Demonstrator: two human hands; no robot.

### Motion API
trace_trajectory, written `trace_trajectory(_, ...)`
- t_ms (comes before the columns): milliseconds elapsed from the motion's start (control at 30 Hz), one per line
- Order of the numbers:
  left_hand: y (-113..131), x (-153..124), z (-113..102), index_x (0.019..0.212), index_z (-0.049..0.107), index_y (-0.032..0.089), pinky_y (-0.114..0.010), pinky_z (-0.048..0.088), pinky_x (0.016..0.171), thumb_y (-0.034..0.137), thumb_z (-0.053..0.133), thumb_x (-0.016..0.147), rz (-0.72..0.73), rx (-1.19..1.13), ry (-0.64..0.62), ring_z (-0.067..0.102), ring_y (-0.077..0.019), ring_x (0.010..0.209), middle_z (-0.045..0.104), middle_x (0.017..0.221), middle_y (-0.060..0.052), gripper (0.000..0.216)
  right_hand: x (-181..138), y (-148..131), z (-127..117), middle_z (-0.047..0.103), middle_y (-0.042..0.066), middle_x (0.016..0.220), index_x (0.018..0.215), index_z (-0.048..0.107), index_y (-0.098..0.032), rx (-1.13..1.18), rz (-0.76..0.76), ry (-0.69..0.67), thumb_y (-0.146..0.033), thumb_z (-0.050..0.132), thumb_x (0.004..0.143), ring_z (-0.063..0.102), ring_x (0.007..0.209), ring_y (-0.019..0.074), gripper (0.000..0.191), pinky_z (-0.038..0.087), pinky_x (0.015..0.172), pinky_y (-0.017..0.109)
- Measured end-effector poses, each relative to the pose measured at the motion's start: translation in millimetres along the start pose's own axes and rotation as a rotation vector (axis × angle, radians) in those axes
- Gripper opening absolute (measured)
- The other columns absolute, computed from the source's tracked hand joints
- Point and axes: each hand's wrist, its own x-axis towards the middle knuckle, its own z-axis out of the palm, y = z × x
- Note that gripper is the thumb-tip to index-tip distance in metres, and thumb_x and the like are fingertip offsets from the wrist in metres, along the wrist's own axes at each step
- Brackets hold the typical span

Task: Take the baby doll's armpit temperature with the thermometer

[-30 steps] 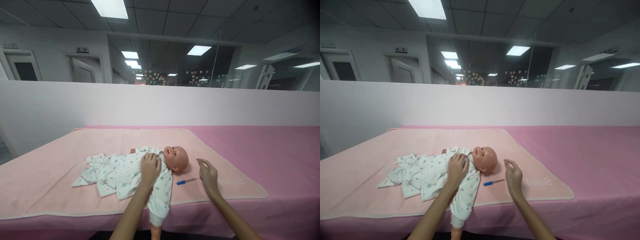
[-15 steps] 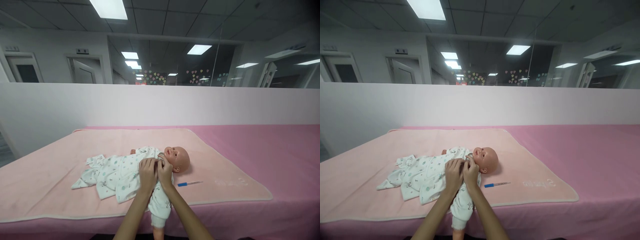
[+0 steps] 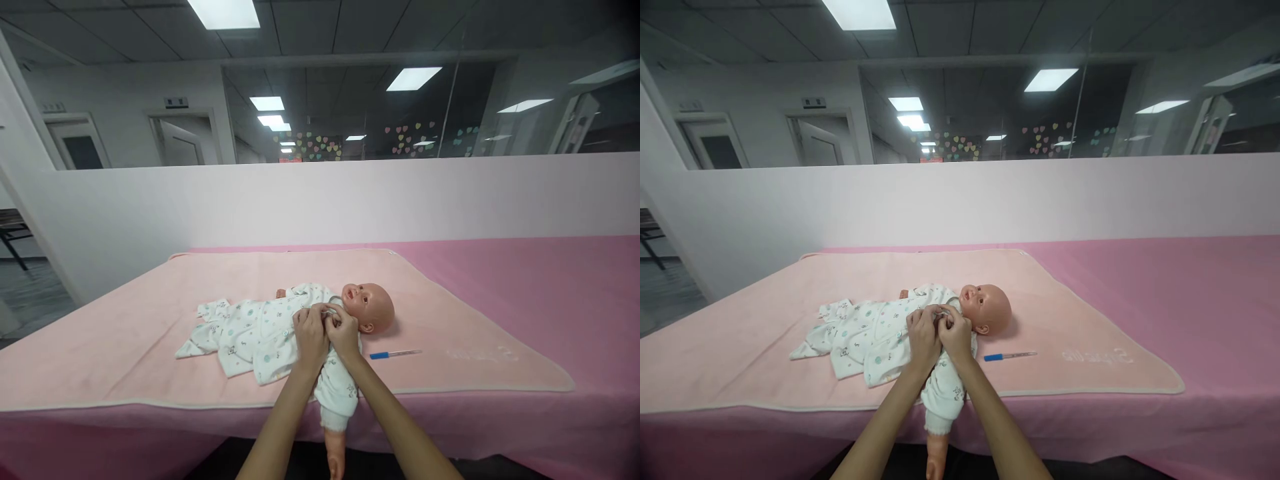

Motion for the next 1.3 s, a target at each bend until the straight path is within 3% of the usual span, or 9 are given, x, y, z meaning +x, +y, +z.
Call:
trace_trajectory(400, -8.9, 0.0, 10.6, 0.099, 0.045, 0.017, -0.036, 0.034, 0.077, 0.016, 0.040, 0.087, 0.041, -0.041, 0.108, 0.055, -0.0200, 0.087, 0.062, 0.094, -0.007, 0.014, 4.2, 6.4, 3.2, 0.063, 0.004, 0.058, 0.098, 0.068, -0.014, 0.004, -0.008, -0.041, -0.021, 0.038, 0.078, 0.049, 0.047, 0.0134, 0.036, 0.040, 0.052, 0.023)
trace_trajectory(700, -9.5, 0.0, 13.1, 0.094, 0.047, 0.016, -0.035, 0.035, 0.075, 0.018, 0.039, 0.087, -0.031, -0.045, 0.153, 0.057, -0.0190, 0.084, 0.061, 0.091, -0.006, 0.011, 4.7, 12.2, 4.2, 0.070, 0.007, 0.076, 0.097, 0.068, -0.015, 0.019, -0.046, -0.076, -0.019, 0.039, 0.079, 0.059, 0.057, 0.0147, 0.035, 0.045, 0.060, 0.023)
trace_trajectory(1000, -8.0, 3.5, 11.4, 0.090, 0.050, 0.016, -0.033, 0.035, 0.070, 0.019, 0.036, 0.089, 0.040, 0.044, 0.174, 0.054, -0.0188, 0.078, 0.060, 0.083, -0.005, 0.015, 5.7, 14.8, 7.6, 0.071, 0.005, 0.079, 0.093, 0.068, -0.017, 0.024, -0.115, -0.002, -0.018, 0.040, 0.079, 0.062, 0.062, 0.0149, 0.032, 0.046, 0.060, 0.022)
trace_trajectory(1167, -10.3, 3.0, 12.3, 0.086, 0.050, 0.017, -0.033, 0.034, 0.070, 0.015, 0.037, 0.088, 0.071, 0.056, 0.155, 0.053, -0.0187, 0.076, 0.060, 0.080, -0.004, 0.013, 5.3, 14.5, 8.4, 0.067, 0.003, 0.060, 0.105, 0.065, -0.015, -0.044, -0.129, -0.003, -0.018, 0.040, 0.078, 0.055, 0.046, 0.0134, 0.036, 0.041, 0.050, 0.021)
trace_trajectory(1300, -10.0, 2.5, 11.7, 0.086, 0.049, 0.018, -0.032, 0.035, 0.070, 0.014, 0.038, 0.087, 0.051, 0.035, 0.163, 0.052, -0.0185, 0.074, 0.060, 0.079, -0.003, 0.012, 4.9, 16.4, 9.1, 0.070, 0.005, 0.072, 0.096, 0.068, -0.018, -0.029, -0.146, -0.014, -0.018, 0.039, 0.079, 0.059, 0.054, 0.0146, 0.034, 0.042, 0.054, 0.022)
